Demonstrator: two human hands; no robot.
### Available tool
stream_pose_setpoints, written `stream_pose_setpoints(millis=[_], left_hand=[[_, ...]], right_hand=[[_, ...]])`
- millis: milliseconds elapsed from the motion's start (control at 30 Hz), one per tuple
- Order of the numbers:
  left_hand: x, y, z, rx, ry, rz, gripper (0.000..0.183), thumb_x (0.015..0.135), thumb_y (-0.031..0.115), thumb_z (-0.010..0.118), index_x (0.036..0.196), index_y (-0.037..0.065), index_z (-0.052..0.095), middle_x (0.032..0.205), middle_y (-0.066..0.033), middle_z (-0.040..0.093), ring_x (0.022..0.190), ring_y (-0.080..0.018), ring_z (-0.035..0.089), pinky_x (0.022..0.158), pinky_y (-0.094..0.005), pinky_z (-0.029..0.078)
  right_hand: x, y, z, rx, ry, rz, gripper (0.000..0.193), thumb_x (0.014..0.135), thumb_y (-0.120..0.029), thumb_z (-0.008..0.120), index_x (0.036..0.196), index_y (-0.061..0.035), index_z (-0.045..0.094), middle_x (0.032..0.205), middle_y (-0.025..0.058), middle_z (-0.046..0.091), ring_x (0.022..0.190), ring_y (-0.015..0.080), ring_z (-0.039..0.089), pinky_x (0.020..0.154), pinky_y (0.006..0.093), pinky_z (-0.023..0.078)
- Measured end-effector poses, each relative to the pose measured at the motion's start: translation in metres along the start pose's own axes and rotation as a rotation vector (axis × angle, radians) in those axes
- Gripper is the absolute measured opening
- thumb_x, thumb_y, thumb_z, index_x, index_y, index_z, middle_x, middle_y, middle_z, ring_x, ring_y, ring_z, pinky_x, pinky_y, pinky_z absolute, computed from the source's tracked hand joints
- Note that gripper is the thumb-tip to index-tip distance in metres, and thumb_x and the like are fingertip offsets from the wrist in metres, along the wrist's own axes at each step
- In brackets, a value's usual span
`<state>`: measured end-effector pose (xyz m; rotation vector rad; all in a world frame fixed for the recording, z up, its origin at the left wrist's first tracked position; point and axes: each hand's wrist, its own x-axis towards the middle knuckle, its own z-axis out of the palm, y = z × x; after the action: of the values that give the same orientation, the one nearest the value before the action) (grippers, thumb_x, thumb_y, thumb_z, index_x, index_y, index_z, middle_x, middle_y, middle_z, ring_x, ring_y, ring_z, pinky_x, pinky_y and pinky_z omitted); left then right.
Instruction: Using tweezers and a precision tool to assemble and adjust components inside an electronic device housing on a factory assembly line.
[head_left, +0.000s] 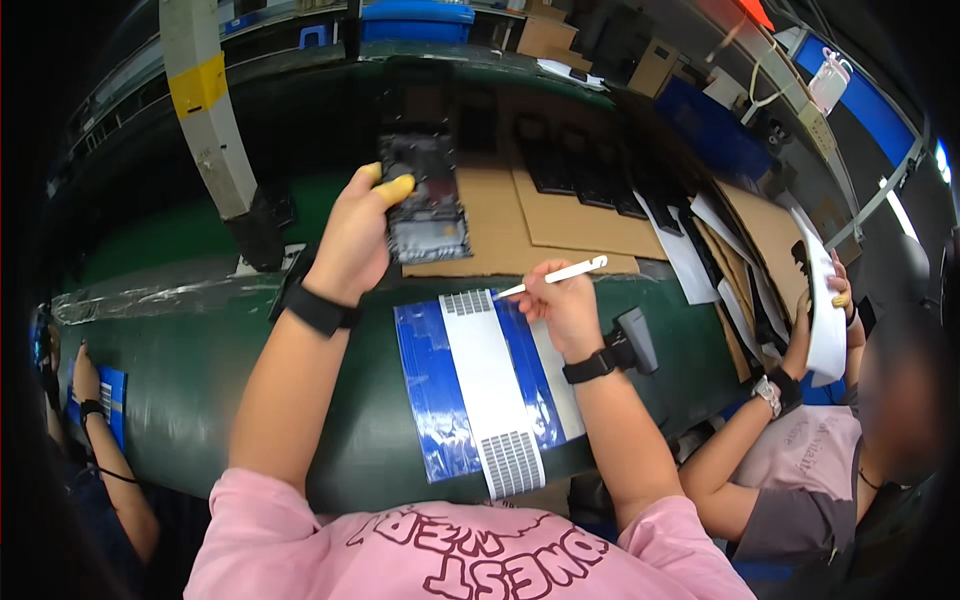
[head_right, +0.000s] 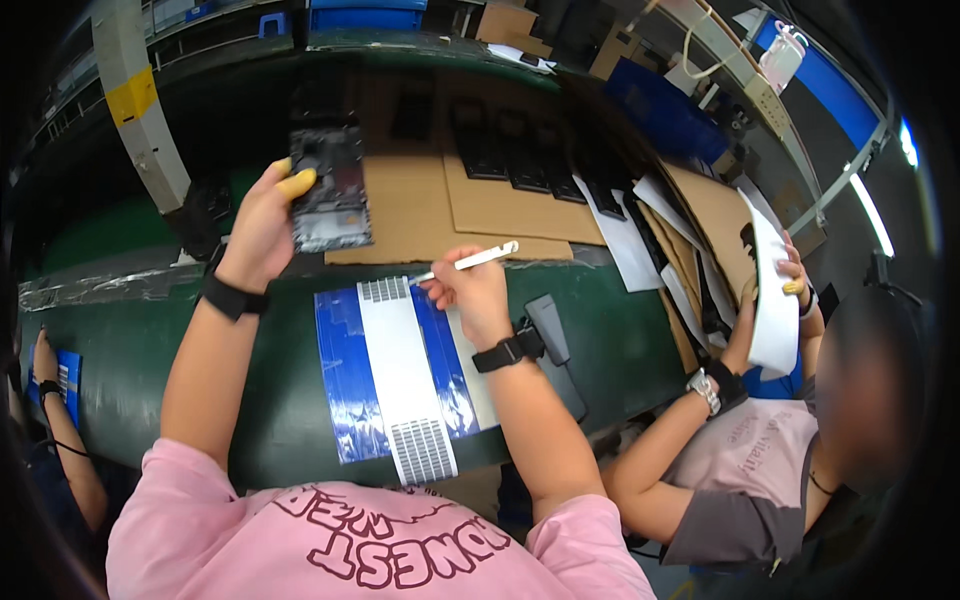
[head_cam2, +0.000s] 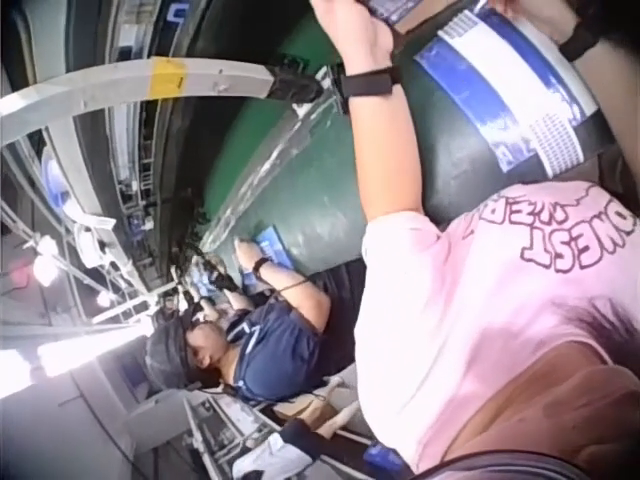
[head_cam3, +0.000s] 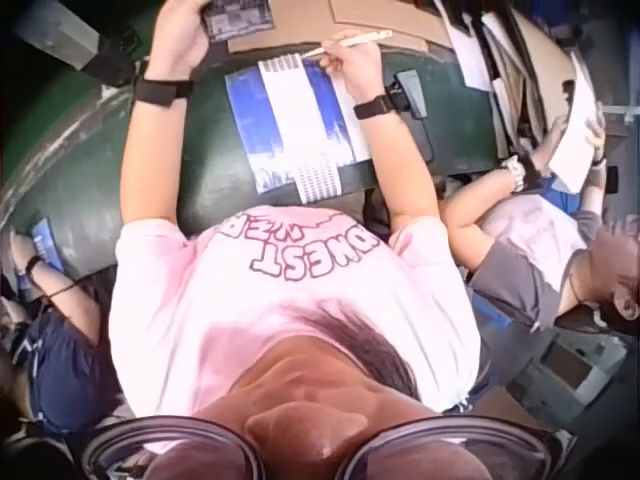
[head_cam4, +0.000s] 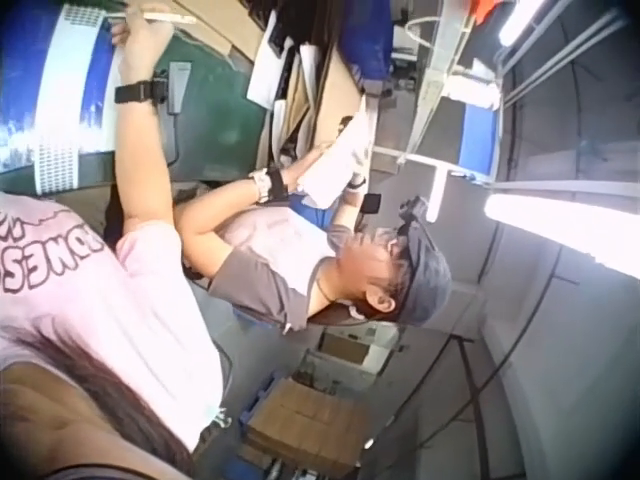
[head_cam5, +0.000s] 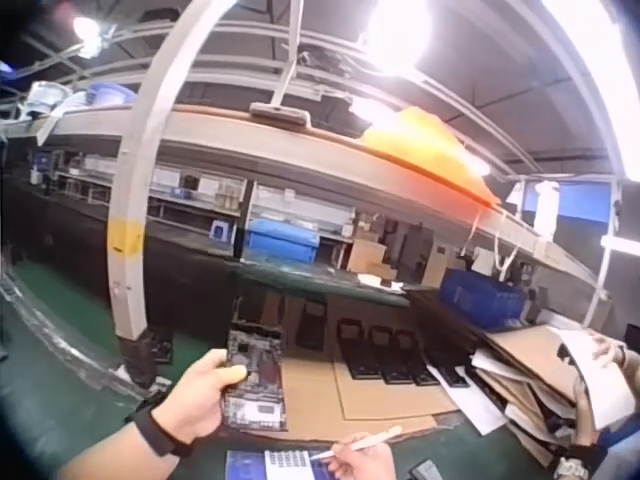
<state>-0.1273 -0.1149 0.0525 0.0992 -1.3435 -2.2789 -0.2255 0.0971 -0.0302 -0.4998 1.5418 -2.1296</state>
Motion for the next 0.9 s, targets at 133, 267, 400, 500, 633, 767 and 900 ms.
stream_pose_setpoints(millis=[133, 267, 400, 500, 633, 767, 900], left_hand=[[-0.013, 0.015, -0.011, 0.019, 0.032, -0.043, 0.016, 0.087, 0.008, 0.043, 0.101, 0.001, 0.048, 0.089, -0.0054, 0.056, 0.077, -0.0123, 0.056, 0.068, -0.0259, 0.048], [-0.004, 0.012, -0.011, 0.029, 0.088, 0.007, 0.02, 0.089, 0.015, 0.043, 0.104, 0.002, 0.048, 0.089, -0.004, 0.056, 0.075, -0.0109, 0.057, 0.066, -0.0238, 0.049], [0.005, -0.001, -0.019, -0.005, 0.121, -0.04, 0.022, 0.091, 0.019, 0.042, 0.104, 0.003, 0.049, 0.09, -0.0028, 0.057, 0.075, -0.0103, 0.056, 0.067, -0.0241, 0.048], [0.006, -0.011, -0.027, -0.017, 0.126, -0.05, 0.022, 0.091, 0.019, 0.041, 0.104, 0.003, 0.048, 0.092, -0.0031, 0.056, 0.079, -0.0103, 0.055, 0.07, -0.0248, 0.047], [0.004, -0.014, -0.027, -0.026, 0.153, -0.03, 0.021, 0.091, 0.016, 0.041, 0.105, 0.003, 0.047, 0.095, -0.0028, 0.054, 0.085, -0.0093, 0.052, 0.076, -0.0241, 0.044], [0.002, -0.018, -0.021, -0.042, 0.159, -0.024, 0.018, 0.09, 0.013, 0.041, 0.104, 0.003, 0.047, 0.095, -0.0019, 0.053, 0.086, -0.0085, 0.05, 0.076, -0.0232, 0.043], [-0.002, -0.022, -0.021, -0.032, 0.168, -0.022, 0.017, 0.09, 0.013, 0.042, 0.102, 0.003, 0.048, 0.094, -0.0022, 0.053, 0.085, -0.0082, 0.05, 0.077, -0.0227, 0.042]], right_hand=[[0.008, 0.027, -0.007, 0.036, -0.001, 0.035, 0.015, 0.075, 0.003, 0.056, 0.084, -0.0031, 0.045, 0.065, 0.0098, 0.058, 0.049, 0.0097, 0.053, 0.039, 0.0183, 0.038], [0.011, 0.028, -0.005, 0.05, 0.005, 0.035, 0.015, 0.075, 0.003, 0.057, 0.083, -0.0032, 0.045, 0.065, 0.0098, 0.059, 0.048, 0.0087, 0.052, 0.038, 0.0177, 0.037], [0.013, 0.027, -0.003, 0.023, 0.02, 0.053, 0.014, 0.075, 0.004, 0.057, 0.082, -0.0028, 0.046, 0.065, 0.0104, 0.059, 0.047, 0.0078, 0.05, 0.037, 0.0167, 0.036], [0.013, 0.025, -0.002, 0.002, 0.029, 0.073, 0.014, 0.075, 0.004, 0.057, 0.081, -0.0026, 0.047, 0.065, 0.0105, 0.06, 0.046, 0.0074, 0.05, 0.037, 0.0165, 0.036], [0.012, 0.024, 0.0, 0.004, 0.029, 0.068, 0.014, 0.075, 0.004, 0.057, 0.081, -0.0027, 0.047, 0.066, 0.0104, 0.06, 0.047, 0.0073, 0.049, 0.037, 0.0164, 0.035], [0.012, 0.022, 0.002, -0.022, 0.03, 0.08, 0.013, 0.076, 0.004, 0.055, 0.082, -0.0034, 0.047, 0.066, 0.0105, 0.059, 0.048, 0.009, 0.05, 0.039, 0.017, 0.035], [0.012, 0.023, 0.001, 0.011, 0.036, 0.076, 0.012, 0.076, 0.004, 0.055, 0.083, -0.0033, 0.048, 0.066, 0.0101, 0.059, 0.049, 0.0091, 0.051, 0.039, 0.0171, 0.036]])
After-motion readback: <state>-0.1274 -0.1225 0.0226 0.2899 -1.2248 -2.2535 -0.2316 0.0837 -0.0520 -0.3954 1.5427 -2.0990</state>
